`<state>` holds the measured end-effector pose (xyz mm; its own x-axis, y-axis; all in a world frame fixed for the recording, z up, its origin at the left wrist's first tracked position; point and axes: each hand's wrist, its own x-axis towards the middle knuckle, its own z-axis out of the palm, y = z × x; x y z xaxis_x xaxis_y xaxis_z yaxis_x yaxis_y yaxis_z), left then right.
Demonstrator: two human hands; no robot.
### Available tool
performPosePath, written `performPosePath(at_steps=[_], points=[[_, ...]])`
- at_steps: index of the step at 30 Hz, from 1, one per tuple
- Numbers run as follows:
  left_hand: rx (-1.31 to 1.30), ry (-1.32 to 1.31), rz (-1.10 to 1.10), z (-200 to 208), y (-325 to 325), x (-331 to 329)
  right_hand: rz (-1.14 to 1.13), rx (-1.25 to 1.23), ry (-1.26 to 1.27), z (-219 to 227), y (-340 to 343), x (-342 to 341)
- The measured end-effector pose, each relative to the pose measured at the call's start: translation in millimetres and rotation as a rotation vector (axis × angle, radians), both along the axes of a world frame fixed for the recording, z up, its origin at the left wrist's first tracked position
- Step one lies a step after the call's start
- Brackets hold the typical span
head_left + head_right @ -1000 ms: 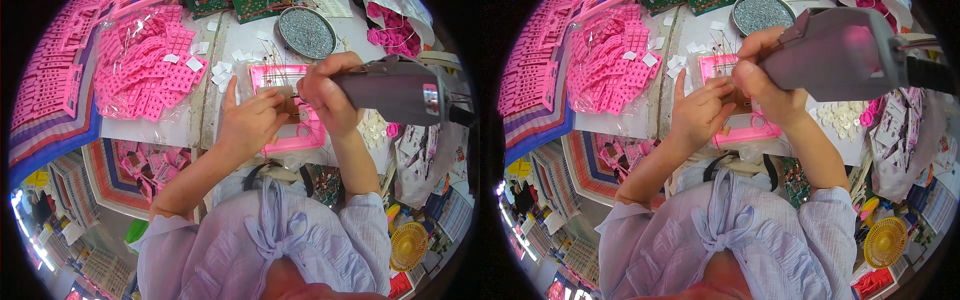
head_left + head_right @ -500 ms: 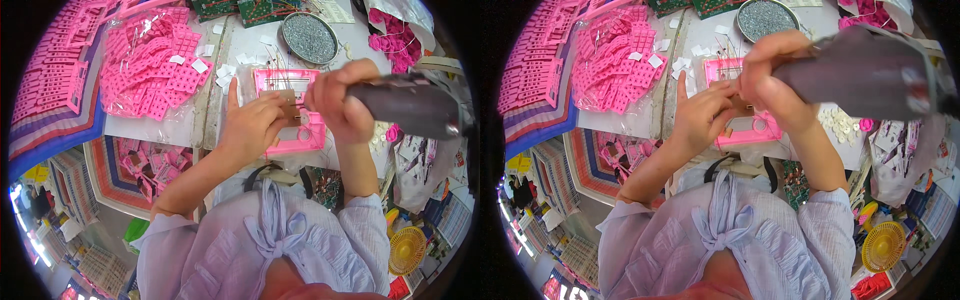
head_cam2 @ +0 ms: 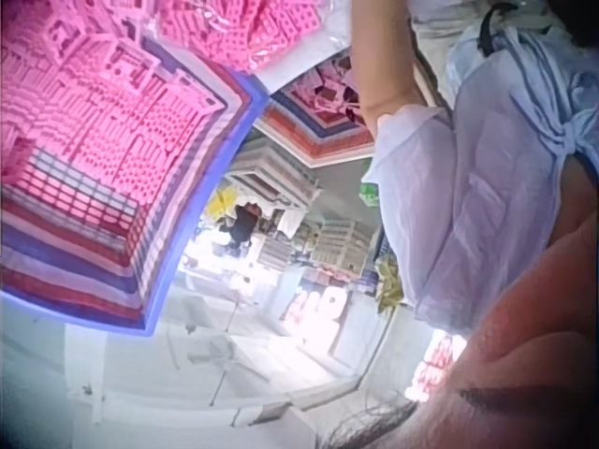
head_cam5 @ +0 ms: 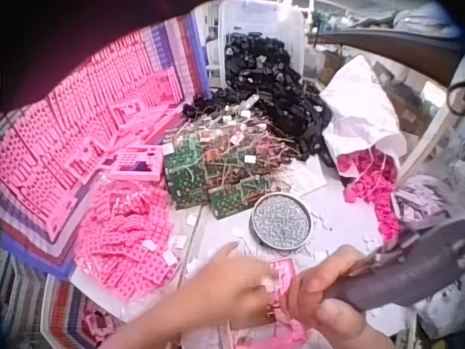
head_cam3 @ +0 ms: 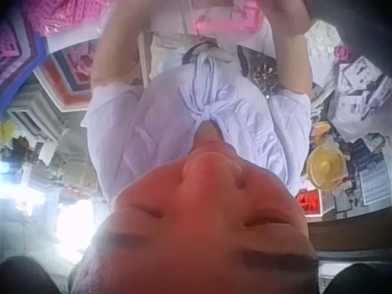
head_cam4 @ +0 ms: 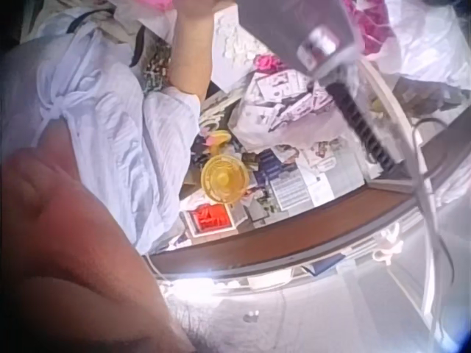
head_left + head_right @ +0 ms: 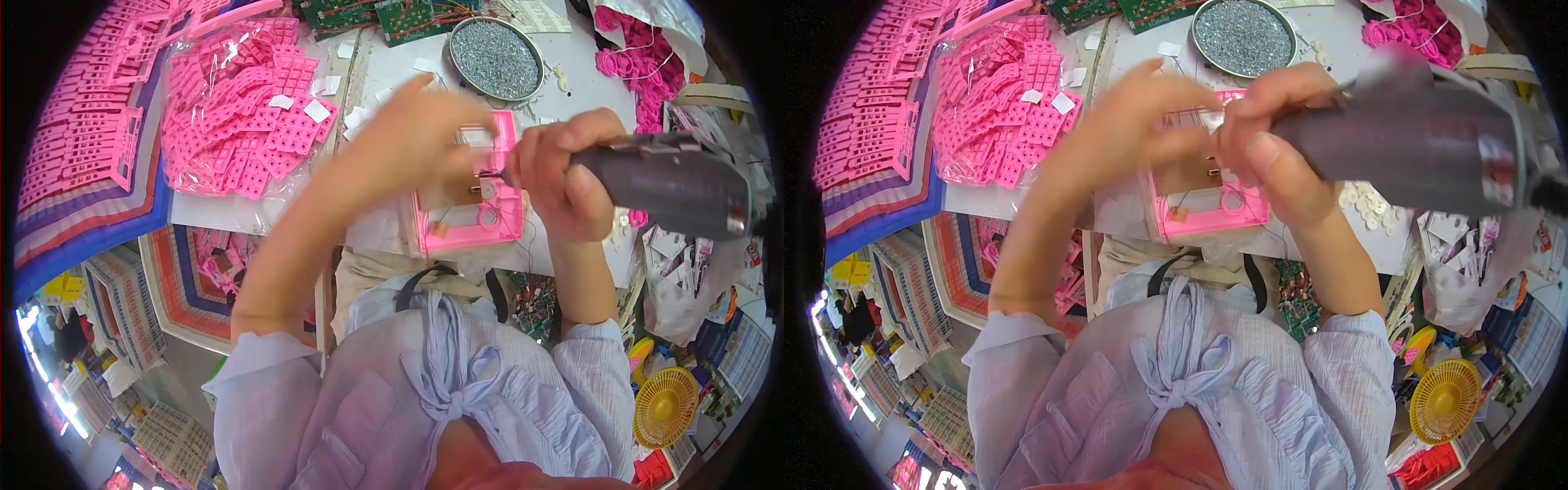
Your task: Assembling the internal components and outer casing of a pink electronic toy bank.
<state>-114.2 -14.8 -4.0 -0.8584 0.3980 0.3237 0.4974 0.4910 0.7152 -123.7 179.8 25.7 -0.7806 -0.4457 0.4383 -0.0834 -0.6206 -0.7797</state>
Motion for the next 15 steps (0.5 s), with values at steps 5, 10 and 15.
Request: performPosePath(at_steps=[5,10,15], points=[[-0.564,0.259,0.425,-35,29,-117,0.03,0.162,-0.041,-14,-14,22],[-0.669,0.143,0.299,-49,43,-120,0.047,0.243,0.016,-20,-13,31],[-0.641,0.141,0.348,-41,36,-118,0.062,0.274,0.023,-24,-17,33]])
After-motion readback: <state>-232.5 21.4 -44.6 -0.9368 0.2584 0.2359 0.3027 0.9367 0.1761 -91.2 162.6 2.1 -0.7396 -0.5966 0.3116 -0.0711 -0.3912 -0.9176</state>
